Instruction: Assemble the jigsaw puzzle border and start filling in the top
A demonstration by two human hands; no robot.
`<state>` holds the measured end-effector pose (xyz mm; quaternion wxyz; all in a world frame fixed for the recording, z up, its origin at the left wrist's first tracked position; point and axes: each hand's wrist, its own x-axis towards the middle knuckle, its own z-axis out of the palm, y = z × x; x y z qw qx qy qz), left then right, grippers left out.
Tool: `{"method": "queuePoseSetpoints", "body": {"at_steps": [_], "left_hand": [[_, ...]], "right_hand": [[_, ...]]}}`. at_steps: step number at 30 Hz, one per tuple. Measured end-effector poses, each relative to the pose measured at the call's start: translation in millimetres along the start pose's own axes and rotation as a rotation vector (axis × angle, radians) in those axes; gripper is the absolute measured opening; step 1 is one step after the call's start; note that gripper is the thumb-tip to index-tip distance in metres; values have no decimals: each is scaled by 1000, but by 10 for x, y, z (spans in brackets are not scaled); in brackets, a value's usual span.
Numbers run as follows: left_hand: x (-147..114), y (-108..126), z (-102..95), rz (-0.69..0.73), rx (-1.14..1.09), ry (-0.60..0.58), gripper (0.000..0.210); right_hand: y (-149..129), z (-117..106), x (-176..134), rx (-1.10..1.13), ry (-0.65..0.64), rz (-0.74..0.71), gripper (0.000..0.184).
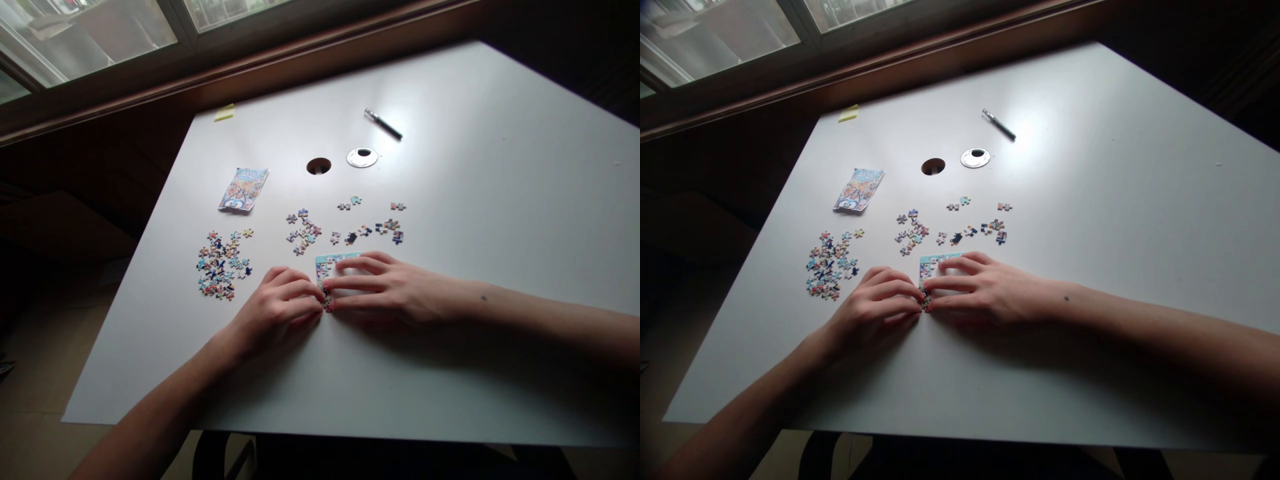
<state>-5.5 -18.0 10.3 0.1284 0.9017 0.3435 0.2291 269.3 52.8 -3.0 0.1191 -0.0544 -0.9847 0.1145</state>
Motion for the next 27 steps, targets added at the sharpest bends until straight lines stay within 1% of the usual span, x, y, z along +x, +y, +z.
{"method": "queuePoseSetpoints", "body": {"at_steps": [4, 7, 15, 19, 21, 24, 27], "left_hand": [[2, 13, -1, -9, -5, -3, 6], [4, 15, 0, -12, -9, -9, 7], [-17, 12, 15, -7, 28, -23, 16], [-20, 13, 27, -48, 83, -6, 17], [-11, 12, 22, -75, 116, -12, 23], [6, 9, 12, -105, 146, -35, 38], [17, 8, 13, -133, 158, -63, 41]], "right_hand": [[12, 10, -4, -19, 12, -18, 46], [15, 10, -1, -28, -8, -17, 47], [10, -7, 13, -10, -29, -8, 49], [1, -38, 19, 4, -29, -8, 49], [-3, -54, 20, 1, -29, -6, 48], [-3, -75, 24, -1, -36, -12, 45], [-3, -94, 33, 3, -21, -12, 43]]}}
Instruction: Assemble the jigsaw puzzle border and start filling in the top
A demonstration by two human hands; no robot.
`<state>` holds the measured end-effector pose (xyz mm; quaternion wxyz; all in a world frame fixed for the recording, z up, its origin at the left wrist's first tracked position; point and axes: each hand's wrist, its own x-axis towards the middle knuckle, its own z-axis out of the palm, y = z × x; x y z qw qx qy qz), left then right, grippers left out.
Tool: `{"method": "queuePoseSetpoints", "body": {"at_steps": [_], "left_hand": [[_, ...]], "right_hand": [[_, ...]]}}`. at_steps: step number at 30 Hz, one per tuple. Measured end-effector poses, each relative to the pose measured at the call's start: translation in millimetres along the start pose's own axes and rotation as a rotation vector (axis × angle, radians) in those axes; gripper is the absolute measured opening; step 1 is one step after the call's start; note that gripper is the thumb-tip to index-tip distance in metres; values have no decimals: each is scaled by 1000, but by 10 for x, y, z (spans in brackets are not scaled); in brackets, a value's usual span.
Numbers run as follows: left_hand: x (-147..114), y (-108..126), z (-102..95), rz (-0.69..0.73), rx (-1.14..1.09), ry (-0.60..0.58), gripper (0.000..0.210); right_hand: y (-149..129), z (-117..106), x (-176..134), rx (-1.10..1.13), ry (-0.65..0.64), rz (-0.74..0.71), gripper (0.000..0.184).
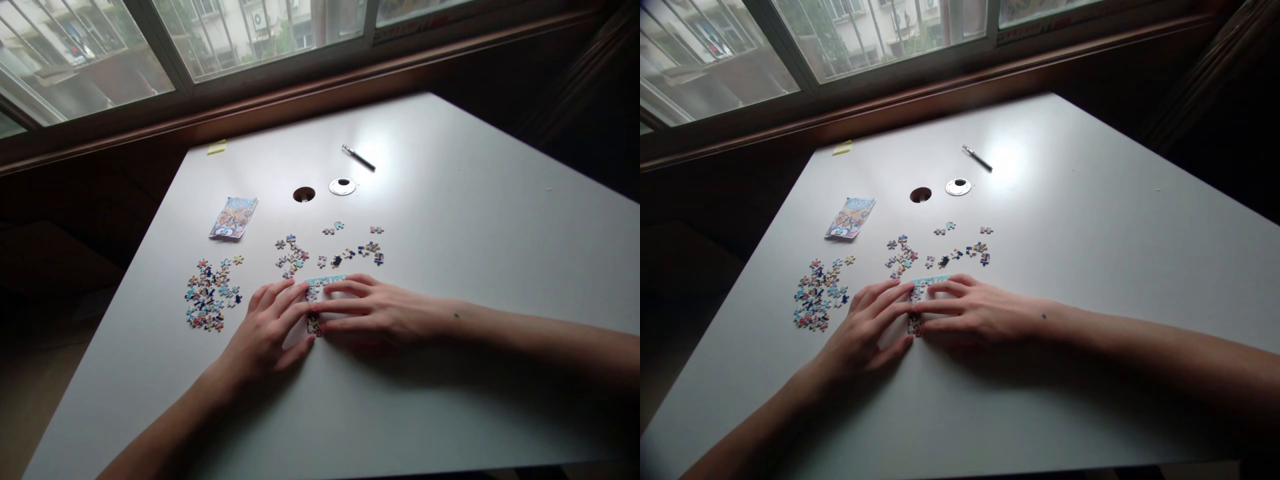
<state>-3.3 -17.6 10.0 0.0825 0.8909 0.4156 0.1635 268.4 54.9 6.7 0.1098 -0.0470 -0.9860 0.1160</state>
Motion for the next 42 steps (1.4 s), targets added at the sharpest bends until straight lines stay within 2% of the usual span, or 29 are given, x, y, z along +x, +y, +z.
{"method": "queuePoseSetpoints", "body": {"at_steps": [5, 8, 11, 13, 14, 17, 20, 24, 29, 35, 42], "left_hand": [[3, 5, 10, -7, 14, -10, 40], [5, 9, 12, -15, 32, -37, 36], [6, 16, 11, -33, 46, -63, 28], [5, 18, 9, -40, 42, -66, 26], [4, 16, 6, -39, 38, -64, 25], [-1, 1, -6, -26, 25, -49, 26], [-3, -19, -24, -26, 18, -14, 23], [1, -26, -49, -41, -9, 23, 18], [3, -6, -66, -36, -23, 79, 16], [-2, 13, -62, -43, -57, 151, 15], [6, -1, -48, -31, -83, 158, 15]], "right_hand": [[-27, -15, 15, 30, 64, -22, 41], [-19, -19, 15, 67, 176, 3, 35], [91, -43, -18, 35, 411, 174, 18], [226, -67, -68, -42, 560, 365, 15], [302, -77, -99, -74, 576, 447, 17], [496, -84, -188, -180, 500, 624, 23], [589, -55, -237, -159, 416, 683, 22], [619, -8, -251, -98, 418, 682, 14], [648, 18, -265, -48, 466, 656, 13], [644, 9, -258, -38, 453, 643, 9], [648, -3, -254, -21, 451, 639, 5]]}}
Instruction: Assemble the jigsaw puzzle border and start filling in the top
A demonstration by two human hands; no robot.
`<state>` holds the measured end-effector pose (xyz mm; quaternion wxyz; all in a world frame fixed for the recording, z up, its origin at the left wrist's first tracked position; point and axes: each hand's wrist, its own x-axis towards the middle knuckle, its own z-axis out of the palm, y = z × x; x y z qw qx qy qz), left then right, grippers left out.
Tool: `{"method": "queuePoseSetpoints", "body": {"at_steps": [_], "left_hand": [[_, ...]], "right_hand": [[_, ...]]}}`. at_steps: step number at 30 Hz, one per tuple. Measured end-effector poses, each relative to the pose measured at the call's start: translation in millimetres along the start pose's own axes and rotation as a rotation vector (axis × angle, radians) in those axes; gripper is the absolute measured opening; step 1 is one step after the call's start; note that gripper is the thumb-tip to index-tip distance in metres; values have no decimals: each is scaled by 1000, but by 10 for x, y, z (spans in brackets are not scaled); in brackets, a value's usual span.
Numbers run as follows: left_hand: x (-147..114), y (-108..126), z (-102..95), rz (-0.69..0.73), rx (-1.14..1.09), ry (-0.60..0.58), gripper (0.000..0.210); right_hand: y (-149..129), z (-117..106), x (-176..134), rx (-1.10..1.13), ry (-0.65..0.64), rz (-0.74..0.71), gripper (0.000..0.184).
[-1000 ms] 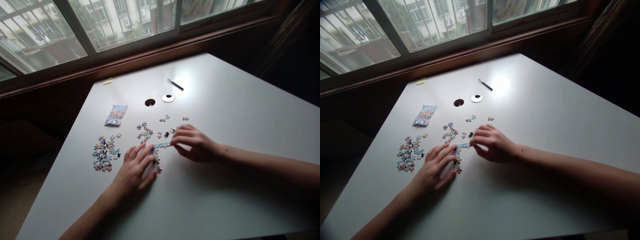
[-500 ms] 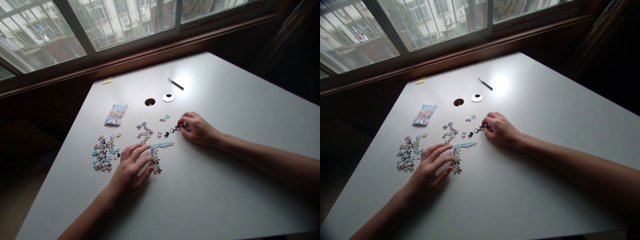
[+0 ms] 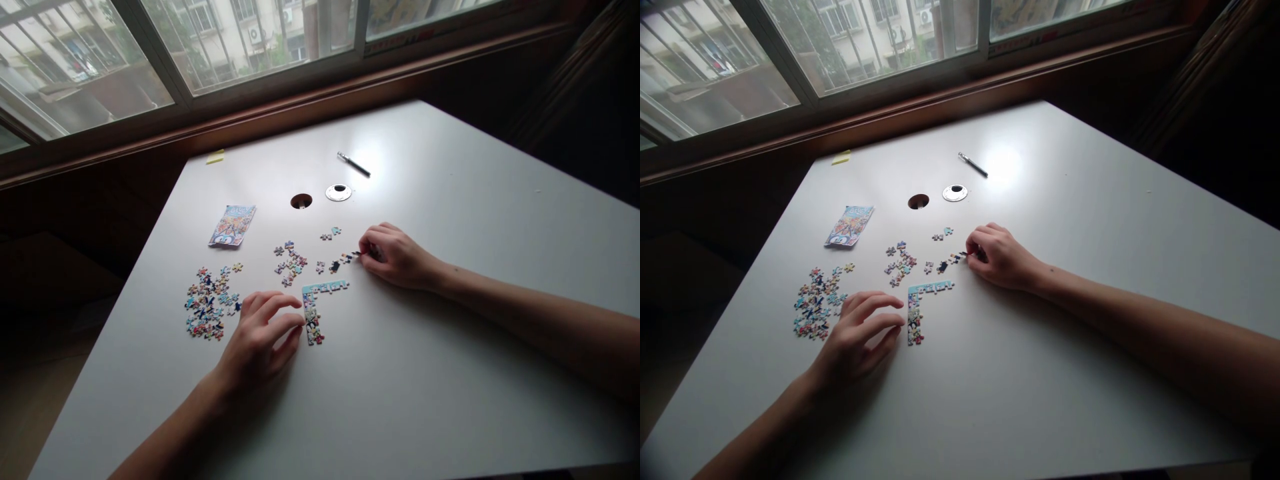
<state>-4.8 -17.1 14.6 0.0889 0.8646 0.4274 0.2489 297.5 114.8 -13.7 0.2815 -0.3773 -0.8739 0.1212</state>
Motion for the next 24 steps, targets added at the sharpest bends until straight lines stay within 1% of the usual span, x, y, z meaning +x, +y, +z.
{"method": "queuePoseSetpoints", "body": {"at_steps": [4, 8, 14, 19, 24], "left_hand": [[2, 3, 0, 4, -2, 4, 16], [4, 14, -9, 11, -11, 5, 15], [10, 15, -16, 17, -15, 7, 15], [19, 14, -7, 24, -18, 6, 14], [5, 2, 2, 9, -6, -7, 14]], "right_hand": [[-16, -17, -4, 52, 33, -20, 10], [-43, -37, -9, 69, 51, 12, 10], [-58, -35, 2, 60, 41, 27, 8], [-47, -15, 15, 73, 22, -14, 22], [-30, -10, 11, 61, 2, -14, 21]]}}
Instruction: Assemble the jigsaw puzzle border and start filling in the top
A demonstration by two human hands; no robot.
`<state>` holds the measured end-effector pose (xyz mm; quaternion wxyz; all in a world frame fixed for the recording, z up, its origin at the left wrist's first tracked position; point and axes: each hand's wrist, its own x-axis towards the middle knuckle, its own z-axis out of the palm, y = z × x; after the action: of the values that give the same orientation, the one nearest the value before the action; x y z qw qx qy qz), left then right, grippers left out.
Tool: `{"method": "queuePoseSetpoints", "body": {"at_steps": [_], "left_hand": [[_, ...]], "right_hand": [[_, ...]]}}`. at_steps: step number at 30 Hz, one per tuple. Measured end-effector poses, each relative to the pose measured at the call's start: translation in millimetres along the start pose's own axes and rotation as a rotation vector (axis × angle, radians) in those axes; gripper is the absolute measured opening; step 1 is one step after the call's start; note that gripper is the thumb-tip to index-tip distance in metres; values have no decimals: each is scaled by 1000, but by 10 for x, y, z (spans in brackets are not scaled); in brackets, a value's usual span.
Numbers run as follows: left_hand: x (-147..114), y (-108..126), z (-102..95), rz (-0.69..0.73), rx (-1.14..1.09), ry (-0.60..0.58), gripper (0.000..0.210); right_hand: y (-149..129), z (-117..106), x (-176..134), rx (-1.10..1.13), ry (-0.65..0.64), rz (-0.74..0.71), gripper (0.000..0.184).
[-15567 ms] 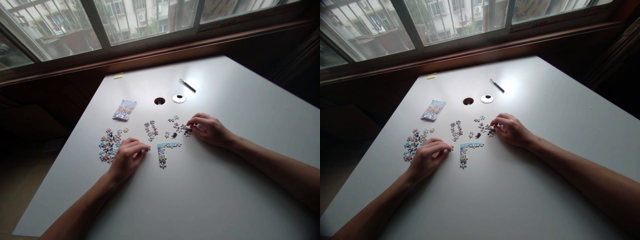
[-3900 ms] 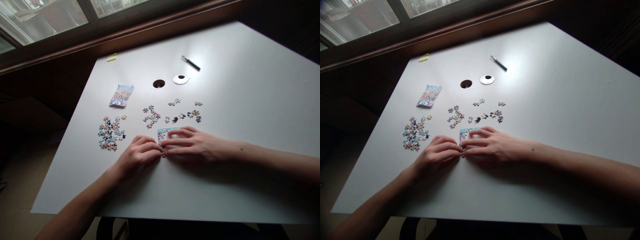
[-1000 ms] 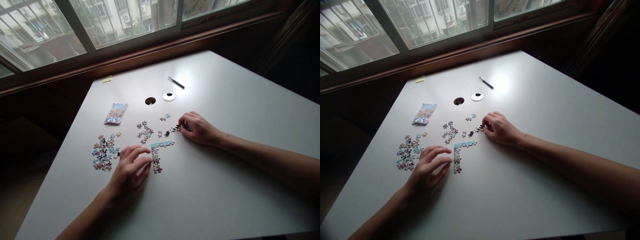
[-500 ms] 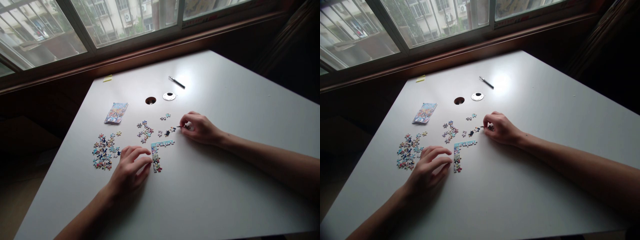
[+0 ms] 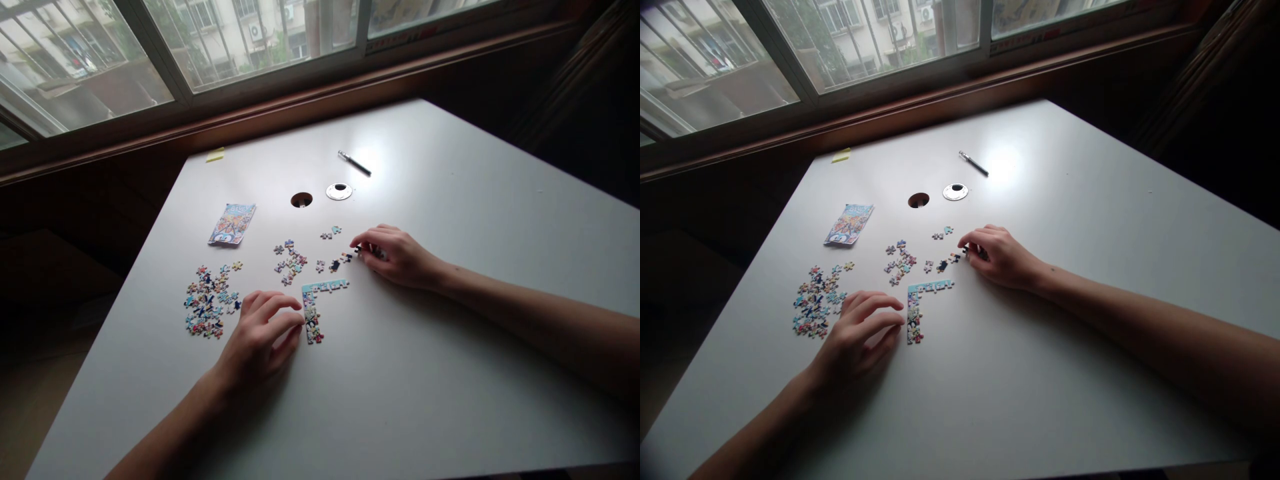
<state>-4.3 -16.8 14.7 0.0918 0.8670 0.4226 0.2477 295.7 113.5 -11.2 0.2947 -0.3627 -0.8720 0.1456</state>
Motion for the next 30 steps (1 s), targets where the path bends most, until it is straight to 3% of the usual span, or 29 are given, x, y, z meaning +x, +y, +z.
{"method": "queuePoseSetpoints", "body": {"at_steps": [9, 30], "left_hand": [[-27, -129, 35, -105, 209, -144, 48], [-15, -122, 14, -128, 213, -149, 41]], "right_hand": [[-6, -3, -1, -4, 1, 14, 18], [5, 12, -1, -5, 6, 14, 21]]}}
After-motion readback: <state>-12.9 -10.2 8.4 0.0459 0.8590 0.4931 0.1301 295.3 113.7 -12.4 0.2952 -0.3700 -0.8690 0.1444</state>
